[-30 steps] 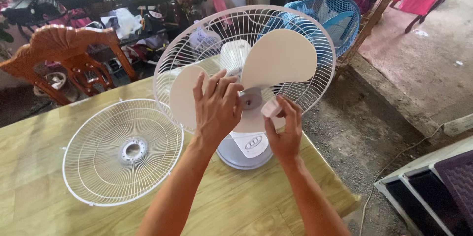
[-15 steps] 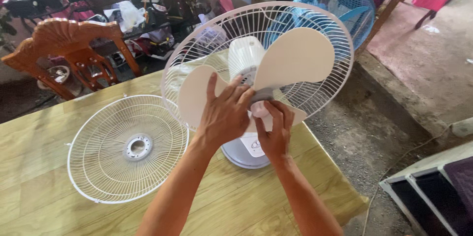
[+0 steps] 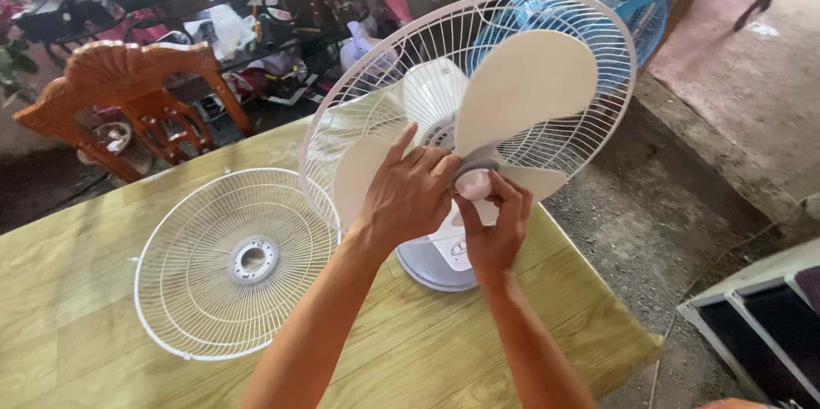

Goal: The person assembles a white pedestal fan by attaching the front grille, mounting the fan blades onto the motor shaft, securing the blades with a nut, and fastening the rear grille. The person then briefly handles a separate blue fan.

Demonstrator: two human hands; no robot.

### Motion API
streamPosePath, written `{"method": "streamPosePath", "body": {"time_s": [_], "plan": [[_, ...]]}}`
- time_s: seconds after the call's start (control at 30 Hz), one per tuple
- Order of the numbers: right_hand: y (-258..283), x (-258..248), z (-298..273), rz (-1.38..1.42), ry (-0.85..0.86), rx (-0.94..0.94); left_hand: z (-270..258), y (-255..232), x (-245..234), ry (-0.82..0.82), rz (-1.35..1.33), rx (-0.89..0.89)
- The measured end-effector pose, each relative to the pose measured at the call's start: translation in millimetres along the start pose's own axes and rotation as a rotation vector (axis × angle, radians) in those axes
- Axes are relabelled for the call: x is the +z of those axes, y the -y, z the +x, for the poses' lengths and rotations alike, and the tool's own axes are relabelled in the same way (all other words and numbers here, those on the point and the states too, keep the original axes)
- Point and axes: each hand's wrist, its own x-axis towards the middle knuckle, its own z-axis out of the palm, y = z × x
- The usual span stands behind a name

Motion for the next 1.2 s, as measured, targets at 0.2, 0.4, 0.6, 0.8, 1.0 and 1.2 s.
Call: {"method": "streamPosePath", "body": {"time_s": [0.2,0.4,0.6,0.8,1.0,1.2], "plan": [[-1.3,0.0,2.8,0.249,0.000,0.124,-4.6,1.9,2.5,-0.105,-0.019,0.024],[8.1,-6.3,9.2,-0.101,0.095,-0.028,-4.7,0.6,0.8,-0.113,-0.018,0.018],[18.5,-13.1,12.6,-0.313,0.101,-0.289,-2.9,-1.5,1.9,-0.107,-0.025,0.008],[1.6,-12.1,18.6,-0.062,0.157,-0.332,-3.9,-2.4,-0.5,-0.111,-0.047,-0.009],[-12.6,-13.6,13.7,-0.055,0.111,-0.345,-3.8,-4.8,1.0,-0.121,-0.024,-0.012],[-35.8,-16.7,12.3,-0.350,0.239,0.348,-3.5,-5.3,0.0,-0.116,0.003,-0.018]]}}
